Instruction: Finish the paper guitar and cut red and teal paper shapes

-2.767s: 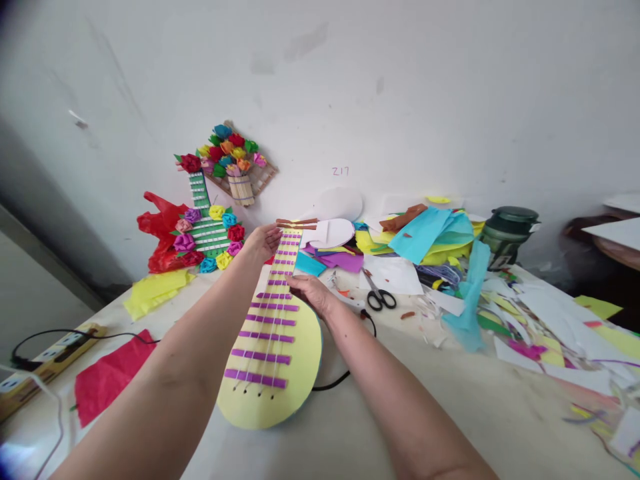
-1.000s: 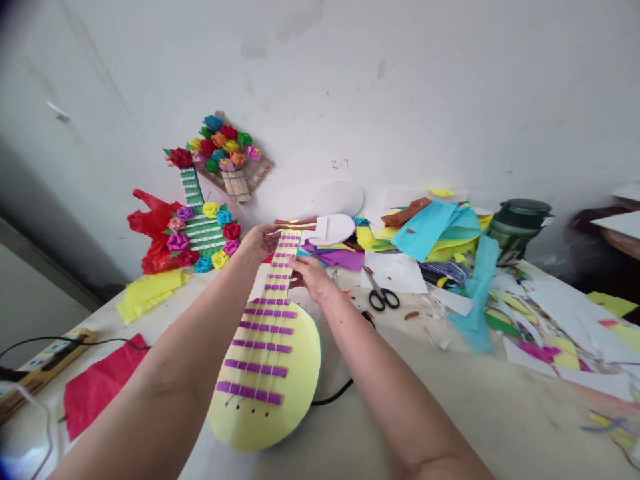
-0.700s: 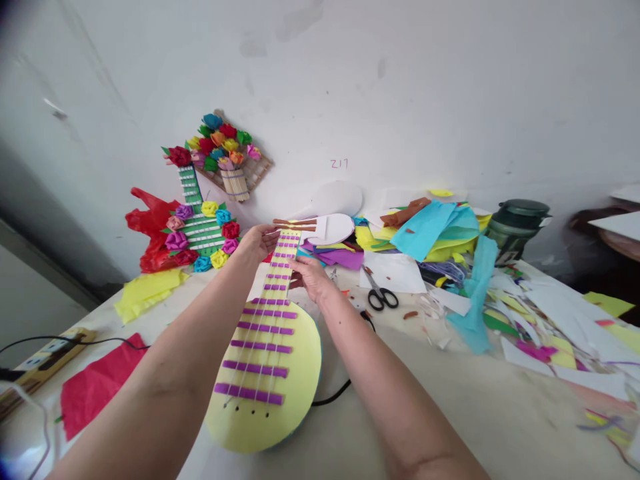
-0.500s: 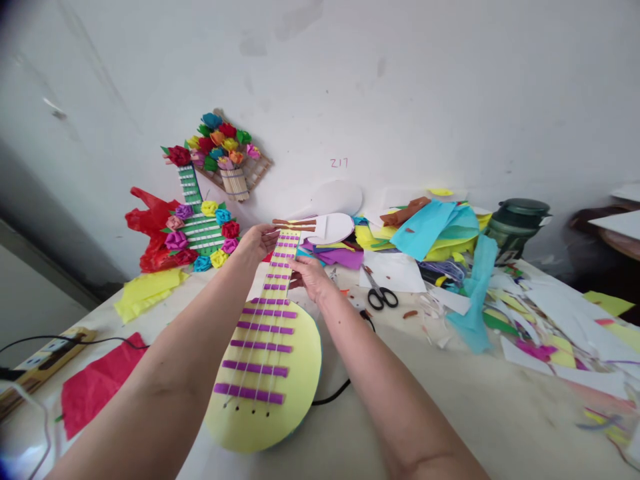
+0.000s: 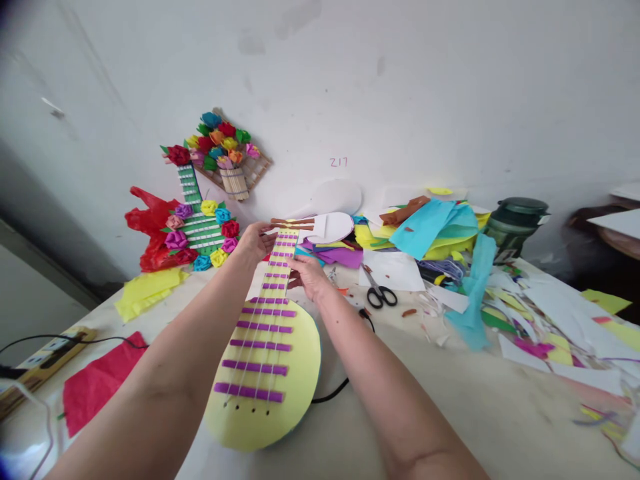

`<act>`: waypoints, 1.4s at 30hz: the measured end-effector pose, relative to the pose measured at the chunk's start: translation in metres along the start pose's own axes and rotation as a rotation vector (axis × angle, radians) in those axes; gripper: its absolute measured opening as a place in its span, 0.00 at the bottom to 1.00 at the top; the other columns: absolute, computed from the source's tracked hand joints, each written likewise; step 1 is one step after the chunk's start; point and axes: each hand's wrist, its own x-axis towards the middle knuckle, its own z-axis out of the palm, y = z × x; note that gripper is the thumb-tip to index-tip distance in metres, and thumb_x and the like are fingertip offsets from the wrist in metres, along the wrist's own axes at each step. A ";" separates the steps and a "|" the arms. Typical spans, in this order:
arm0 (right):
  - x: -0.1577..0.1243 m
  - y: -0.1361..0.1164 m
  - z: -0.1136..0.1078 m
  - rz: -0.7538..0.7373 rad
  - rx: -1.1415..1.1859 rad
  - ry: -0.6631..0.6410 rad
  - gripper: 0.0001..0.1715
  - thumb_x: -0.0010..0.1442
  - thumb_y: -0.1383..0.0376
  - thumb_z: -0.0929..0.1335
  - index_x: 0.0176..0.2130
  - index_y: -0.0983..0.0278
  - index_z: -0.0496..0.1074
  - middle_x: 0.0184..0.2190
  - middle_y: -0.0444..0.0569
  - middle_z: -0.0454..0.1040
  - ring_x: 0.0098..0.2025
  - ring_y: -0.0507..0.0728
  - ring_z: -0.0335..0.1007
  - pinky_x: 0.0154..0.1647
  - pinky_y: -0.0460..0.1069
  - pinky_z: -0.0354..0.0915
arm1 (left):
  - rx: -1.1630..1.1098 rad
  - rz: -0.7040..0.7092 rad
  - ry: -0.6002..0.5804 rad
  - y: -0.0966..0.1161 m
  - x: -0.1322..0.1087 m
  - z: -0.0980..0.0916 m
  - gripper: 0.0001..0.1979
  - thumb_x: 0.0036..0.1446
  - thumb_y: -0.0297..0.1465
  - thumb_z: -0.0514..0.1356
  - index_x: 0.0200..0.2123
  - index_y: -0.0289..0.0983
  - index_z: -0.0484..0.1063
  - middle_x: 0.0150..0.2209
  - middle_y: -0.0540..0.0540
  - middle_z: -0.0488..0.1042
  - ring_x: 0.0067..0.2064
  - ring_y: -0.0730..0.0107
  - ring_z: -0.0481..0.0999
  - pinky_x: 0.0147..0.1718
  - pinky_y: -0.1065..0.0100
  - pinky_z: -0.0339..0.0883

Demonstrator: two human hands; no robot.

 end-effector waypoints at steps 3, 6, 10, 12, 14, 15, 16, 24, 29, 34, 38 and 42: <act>0.000 -0.002 0.001 0.008 0.036 0.027 0.07 0.50 0.64 0.70 0.32 0.64 0.72 0.25 0.47 0.75 0.24 0.54 0.69 0.22 0.50 0.67 | 0.024 -0.023 -0.036 0.004 -0.008 -0.009 0.10 0.45 0.35 0.58 0.32 0.37 0.66 0.28 0.36 0.75 0.28 0.55 0.77 0.27 0.60 0.70; 0.002 -0.005 -0.001 0.025 0.072 0.084 0.07 0.51 0.66 0.69 0.34 0.64 0.72 0.28 0.48 0.76 0.26 0.55 0.71 0.26 0.52 0.69 | 0.162 -0.048 -0.084 0.005 -0.017 -0.025 0.12 0.44 0.36 0.59 0.33 0.36 0.66 0.30 0.33 0.76 0.29 0.51 0.77 0.29 0.58 0.70; 0.006 -0.006 -0.007 0.014 0.107 0.187 0.07 0.52 0.67 0.69 0.35 0.64 0.71 0.30 0.48 0.76 0.28 0.56 0.72 0.28 0.52 0.69 | 0.384 -0.117 -0.256 -0.001 -0.032 -0.050 0.15 0.41 0.34 0.63 0.35 0.36 0.71 0.33 0.33 0.77 0.30 0.51 0.78 0.27 0.61 0.70; 0.009 -0.007 -0.011 0.011 0.125 0.216 0.07 0.53 0.67 0.68 0.36 0.63 0.70 0.29 0.48 0.76 0.28 0.55 0.72 0.27 0.51 0.69 | 0.471 -0.160 -0.276 -0.006 -0.042 -0.061 0.16 0.39 0.35 0.65 0.34 0.35 0.73 0.32 0.32 0.77 0.27 0.55 0.78 0.23 0.66 0.68; 0.011 -0.009 -0.015 0.001 0.137 0.218 0.06 0.53 0.67 0.68 0.36 0.63 0.69 0.28 0.47 0.76 0.28 0.55 0.72 0.27 0.51 0.69 | 0.483 -0.196 -0.321 -0.011 -0.052 -0.071 0.17 0.39 0.34 0.66 0.35 0.34 0.74 0.31 0.33 0.78 0.26 0.56 0.77 0.22 0.67 0.68; 0.011 -0.010 -0.016 -0.003 0.143 0.213 0.06 0.53 0.67 0.68 0.35 0.63 0.69 0.28 0.47 0.76 0.28 0.55 0.72 0.28 0.51 0.69 | 0.465 -0.200 -0.347 -0.014 -0.056 -0.077 0.17 0.39 0.33 0.66 0.35 0.34 0.75 0.31 0.34 0.78 0.27 0.55 0.78 0.23 0.66 0.69; 0.011 -0.012 -0.018 -0.004 0.146 0.208 0.06 0.54 0.67 0.68 0.35 0.63 0.69 0.28 0.47 0.75 0.28 0.55 0.72 0.28 0.51 0.69 | 0.441 -0.186 -0.370 -0.016 -0.060 -0.082 0.15 0.39 0.31 0.66 0.35 0.34 0.75 0.30 0.35 0.78 0.28 0.56 0.78 0.25 0.66 0.70; 0.012 -0.016 -0.021 0.016 0.124 0.172 0.05 0.56 0.67 0.66 0.36 0.64 0.70 0.28 0.47 0.74 0.28 0.54 0.71 0.27 0.49 0.68 | 0.305 -0.227 -0.611 -0.041 -0.074 -0.109 0.20 0.41 0.25 0.62 0.42 0.32 0.75 0.38 0.34 0.77 0.35 0.53 0.78 0.34 0.59 0.72; 0.012 -0.011 -0.020 0.039 0.149 0.155 0.06 0.55 0.68 0.66 0.37 0.64 0.69 0.25 0.45 0.74 0.25 0.53 0.70 0.27 0.49 0.68 | 0.234 -0.208 -0.710 -0.058 -0.082 -0.110 0.27 0.44 0.24 0.61 0.51 0.31 0.68 0.42 0.35 0.76 0.38 0.54 0.78 0.37 0.58 0.72; 0.008 -0.013 -0.018 0.043 0.075 0.119 0.08 0.56 0.67 0.66 0.39 0.64 0.69 0.27 0.47 0.75 0.25 0.53 0.71 0.26 0.48 0.68 | 0.198 -0.177 -0.758 -0.070 -0.087 -0.108 0.28 0.48 0.27 0.61 0.55 0.31 0.64 0.47 0.32 0.73 0.43 0.50 0.76 0.41 0.56 0.70; 0.006 -0.016 -0.018 0.036 0.040 0.057 0.08 0.57 0.66 0.66 0.39 0.65 0.69 0.29 0.48 0.75 0.27 0.54 0.72 0.27 0.48 0.68 | 0.142 -0.161 -0.788 -0.075 -0.090 -0.106 0.26 0.54 0.34 0.59 0.55 0.30 0.63 0.50 0.30 0.71 0.46 0.50 0.75 0.44 0.56 0.68; 0.006 -0.017 -0.021 0.040 -0.002 0.008 0.09 0.58 0.64 0.66 0.39 0.65 0.69 0.30 0.50 0.75 0.28 0.54 0.72 0.27 0.49 0.68 | 0.101 -0.185 -0.762 -0.078 -0.090 -0.106 0.23 0.55 0.35 0.58 0.53 0.30 0.65 0.47 0.30 0.72 0.44 0.51 0.76 0.44 0.56 0.68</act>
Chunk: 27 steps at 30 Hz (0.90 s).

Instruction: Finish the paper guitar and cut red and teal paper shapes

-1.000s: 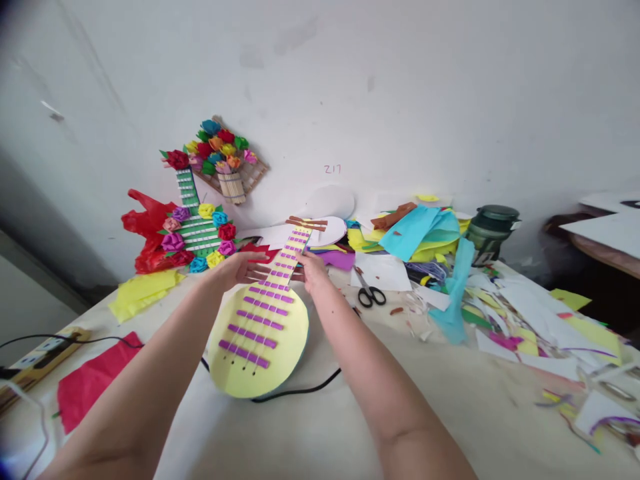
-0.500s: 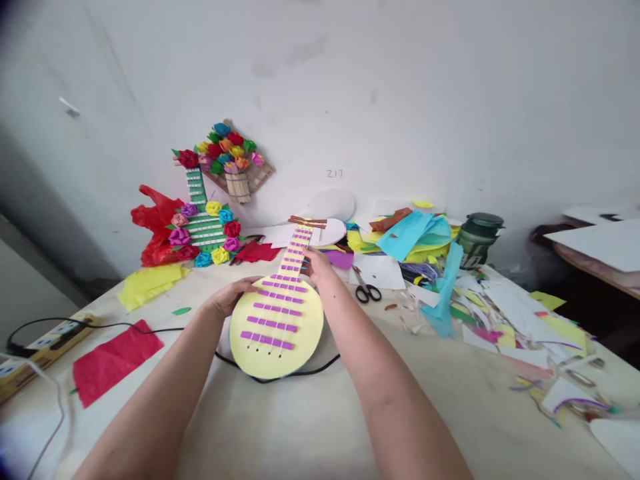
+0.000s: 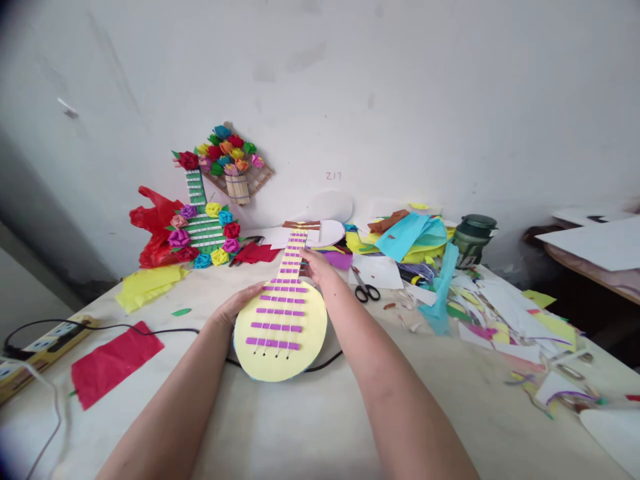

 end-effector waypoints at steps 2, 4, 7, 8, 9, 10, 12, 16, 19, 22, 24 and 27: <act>0.001 0.001 -0.002 0.001 -0.006 -0.013 0.10 0.59 0.62 0.65 0.39 0.66 0.69 0.30 0.50 0.75 0.28 0.54 0.71 0.27 0.49 0.68 | -0.018 -0.003 0.024 -0.001 0.001 -0.002 0.22 0.55 0.34 0.58 0.51 0.30 0.66 0.45 0.31 0.74 0.42 0.53 0.77 0.43 0.56 0.69; 0.002 0.001 -0.005 0.019 -0.001 -0.020 0.12 0.61 0.60 0.64 0.39 0.66 0.69 0.29 0.50 0.75 0.28 0.54 0.71 0.27 0.48 0.68 | -0.023 -0.004 0.034 -0.003 0.002 -0.005 0.20 0.55 0.33 0.58 0.51 0.30 0.67 0.44 0.32 0.75 0.40 0.54 0.77 0.41 0.57 0.69; 0.002 0.001 -0.007 0.046 -0.007 -0.025 0.16 0.62 0.57 0.61 0.41 0.66 0.68 0.27 0.50 0.74 0.27 0.54 0.70 0.27 0.48 0.68 | -0.019 -0.008 0.038 -0.003 0.003 -0.009 0.20 0.55 0.31 0.58 0.50 0.28 0.67 0.42 0.31 0.75 0.39 0.55 0.78 0.40 0.58 0.70; 0.002 0.000 -0.007 0.048 -0.018 -0.025 0.17 0.63 0.57 0.61 0.41 0.66 0.68 0.27 0.50 0.74 0.27 0.54 0.70 0.28 0.49 0.68 | -0.020 -0.013 0.034 -0.003 0.003 -0.010 0.20 0.55 0.31 0.58 0.50 0.27 0.67 0.42 0.30 0.75 0.39 0.54 0.78 0.40 0.58 0.70; 0.000 -0.001 -0.007 0.049 -0.032 -0.029 0.17 0.64 0.57 0.60 0.42 0.66 0.68 0.28 0.50 0.74 0.27 0.54 0.71 0.29 0.49 0.68 | -0.023 -0.017 0.026 -0.003 0.003 -0.011 0.20 0.55 0.31 0.58 0.50 0.27 0.67 0.43 0.30 0.75 0.39 0.54 0.78 0.40 0.58 0.70; -0.001 -0.002 -0.007 0.048 -0.048 -0.037 0.17 0.64 0.57 0.59 0.43 0.66 0.67 0.29 0.51 0.74 0.28 0.54 0.71 0.29 0.49 0.69 | -0.030 -0.019 0.018 -0.003 0.003 -0.011 0.20 0.55 0.31 0.57 0.50 0.26 0.67 0.43 0.30 0.75 0.39 0.54 0.78 0.40 0.58 0.70; -0.004 -0.004 -0.007 0.056 -0.071 -0.055 0.18 0.65 0.57 0.58 0.44 0.67 0.67 0.31 0.52 0.75 0.28 0.54 0.71 0.31 0.50 0.69 | -0.045 -0.009 0.018 -0.002 0.003 -0.013 0.19 0.55 0.30 0.57 0.50 0.26 0.67 0.43 0.30 0.75 0.39 0.54 0.78 0.39 0.58 0.70; -0.006 -0.004 -0.010 0.089 -0.093 -0.046 0.20 0.64 0.56 0.58 0.45 0.68 0.66 0.30 0.53 0.75 0.27 0.55 0.72 0.32 0.51 0.69 | -0.072 0.032 0.064 -0.003 0.006 -0.017 0.19 0.55 0.28 0.56 0.50 0.26 0.68 0.40 0.32 0.76 0.37 0.55 0.78 0.38 0.59 0.71; -0.002 -0.002 -0.015 0.080 -0.096 -0.008 0.19 0.64 0.56 0.59 0.44 0.68 0.66 0.30 0.53 0.75 0.28 0.55 0.73 0.32 0.51 0.70 | -0.084 0.032 0.081 -0.004 0.008 -0.018 0.18 0.55 0.27 0.56 0.49 0.26 0.69 0.39 0.32 0.77 0.37 0.55 0.78 0.37 0.59 0.71; 0.003 -0.001 -0.017 0.044 -0.088 0.056 0.16 0.63 0.58 0.61 0.43 0.68 0.66 0.31 0.53 0.75 0.28 0.55 0.73 0.31 0.51 0.70 | -0.079 0.022 0.090 -0.004 0.008 -0.018 0.17 0.55 0.27 0.56 0.48 0.26 0.69 0.39 0.32 0.77 0.37 0.55 0.78 0.37 0.59 0.71; 0.007 -0.002 -0.016 0.009 -0.095 0.142 0.13 0.62 0.60 0.62 0.41 0.67 0.66 0.30 0.52 0.75 0.27 0.54 0.72 0.29 0.50 0.70 | -0.074 0.019 0.088 -0.003 0.006 -0.018 0.18 0.55 0.27 0.56 0.49 0.26 0.69 0.39 0.32 0.77 0.36 0.55 0.78 0.37 0.59 0.71; 0.011 -0.004 -0.013 -0.064 -0.130 0.292 0.11 0.60 0.60 0.63 0.38 0.66 0.66 0.28 0.50 0.74 0.25 0.53 0.71 0.27 0.48 0.69 | -0.064 0.012 0.084 -0.001 0.004 -0.018 0.19 0.56 0.27 0.56 0.50 0.26 0.68 0.40 0.32 0.76 0.37 0.55 0.78 0.37 0.59 0.72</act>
